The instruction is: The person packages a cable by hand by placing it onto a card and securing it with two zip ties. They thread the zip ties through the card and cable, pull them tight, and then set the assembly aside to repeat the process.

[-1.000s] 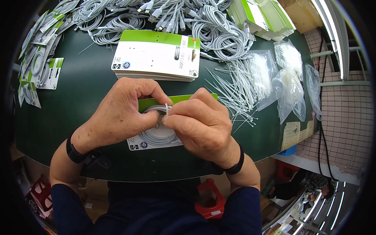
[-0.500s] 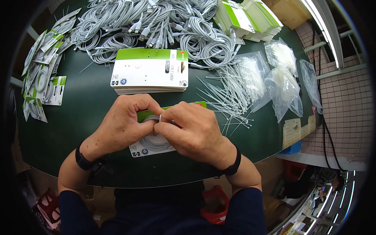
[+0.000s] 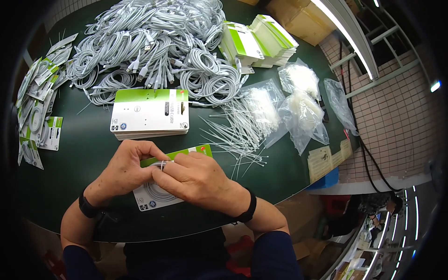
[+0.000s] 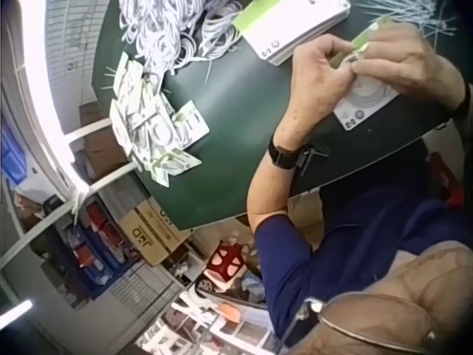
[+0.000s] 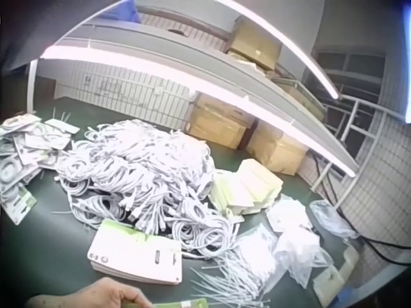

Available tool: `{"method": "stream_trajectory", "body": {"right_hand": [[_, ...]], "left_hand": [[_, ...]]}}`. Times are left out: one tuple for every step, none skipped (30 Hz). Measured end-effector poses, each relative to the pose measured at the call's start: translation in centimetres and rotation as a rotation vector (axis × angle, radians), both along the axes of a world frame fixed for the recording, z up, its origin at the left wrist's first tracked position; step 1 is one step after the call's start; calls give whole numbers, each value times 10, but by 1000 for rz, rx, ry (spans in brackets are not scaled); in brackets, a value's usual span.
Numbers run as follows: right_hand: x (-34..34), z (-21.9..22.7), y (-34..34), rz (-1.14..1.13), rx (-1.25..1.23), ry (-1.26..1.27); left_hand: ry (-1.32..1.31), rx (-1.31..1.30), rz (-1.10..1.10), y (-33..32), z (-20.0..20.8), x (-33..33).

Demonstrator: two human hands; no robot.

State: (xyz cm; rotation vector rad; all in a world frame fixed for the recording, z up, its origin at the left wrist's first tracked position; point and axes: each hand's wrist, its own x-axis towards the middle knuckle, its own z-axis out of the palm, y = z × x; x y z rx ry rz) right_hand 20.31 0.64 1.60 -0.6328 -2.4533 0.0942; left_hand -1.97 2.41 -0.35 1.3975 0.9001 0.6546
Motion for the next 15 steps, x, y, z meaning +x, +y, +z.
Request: {"method": "stream_trajectory", "body": {"right_hand": [[0,-1,1,3,-17,5],[1,-3,2,5,-36,14],[2,-3,3,7,-56,26],[3,-2,4,2,-57,36],[7,3,7,-12,-115,148],[14,9,9,-31,-172,262],[19,10,12,-34,-238,380],[29,11,16,-116,-252,453],[40,14,18,-205,-263,525],[43,16,20,-314,-395,689],[46,16,23,-428,-525,853],[51,13,30,-429,-530,874],[55,8,39,-404,-659,877],[58,4,46,-377,-786,875],[58,2,47,-346,-911,871]], "left_hand": [[19,44,18,-1,1,0],[40,87,35,0,2,1],[43,88,25,1,4,3],[51,135,36,2,5,2],[61,182,46,2,6,1],[71,228,50,2,8,1],[91,220,52,0,9,-1],[59,219,67,1,10,-1],[26,222,76,1,15,1],[-6,226,85,0,19,1],[14,223,75,-1,20,2],[6,245,74,-2,24,2],[-3,267,74,-3,27,2],[-15,290,72,-4,29,3],[1,290,63,-5,31,4]]}}
